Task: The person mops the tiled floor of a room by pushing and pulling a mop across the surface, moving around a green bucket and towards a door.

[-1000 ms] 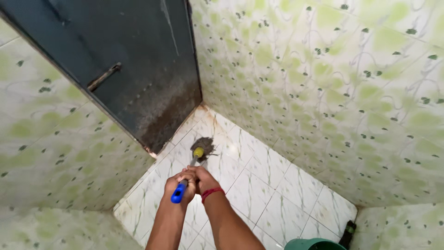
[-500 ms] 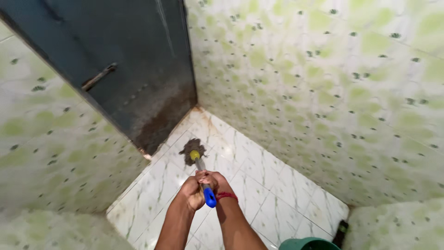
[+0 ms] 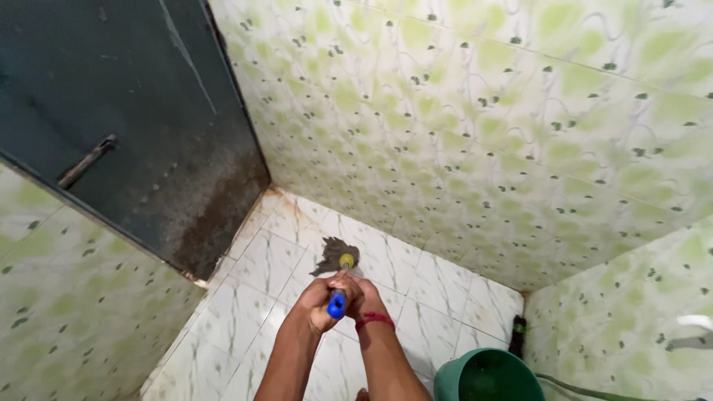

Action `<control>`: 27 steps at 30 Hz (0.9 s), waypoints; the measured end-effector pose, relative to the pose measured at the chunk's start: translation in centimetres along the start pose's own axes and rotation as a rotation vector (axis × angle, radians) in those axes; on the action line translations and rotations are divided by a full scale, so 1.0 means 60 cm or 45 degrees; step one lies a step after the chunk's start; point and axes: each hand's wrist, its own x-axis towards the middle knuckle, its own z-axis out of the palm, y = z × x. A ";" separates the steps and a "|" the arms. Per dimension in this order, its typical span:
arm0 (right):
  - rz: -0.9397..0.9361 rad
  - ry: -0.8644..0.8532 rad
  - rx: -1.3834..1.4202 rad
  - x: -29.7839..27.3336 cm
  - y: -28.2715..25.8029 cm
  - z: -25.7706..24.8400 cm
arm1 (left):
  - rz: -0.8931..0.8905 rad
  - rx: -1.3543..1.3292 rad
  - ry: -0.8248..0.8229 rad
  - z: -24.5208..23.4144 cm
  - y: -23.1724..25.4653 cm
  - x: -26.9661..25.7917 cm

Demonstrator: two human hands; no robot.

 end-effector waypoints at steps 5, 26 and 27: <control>0.124 0.176 0.325 -0.036 -0.017 0.037 | 0.373 0.141 0.028 -0.018 0.057 0.080; 0.460 0.369 -0.399 0.151 0.194 0.051 | 0.996 -0.146 -0.403 -0.058 0.169 -0.120; 0.479 0.371 -0.411 0.159 0.205 0.050 | 1.073 -0.121 -0.383 -0.058 0.173 -0.126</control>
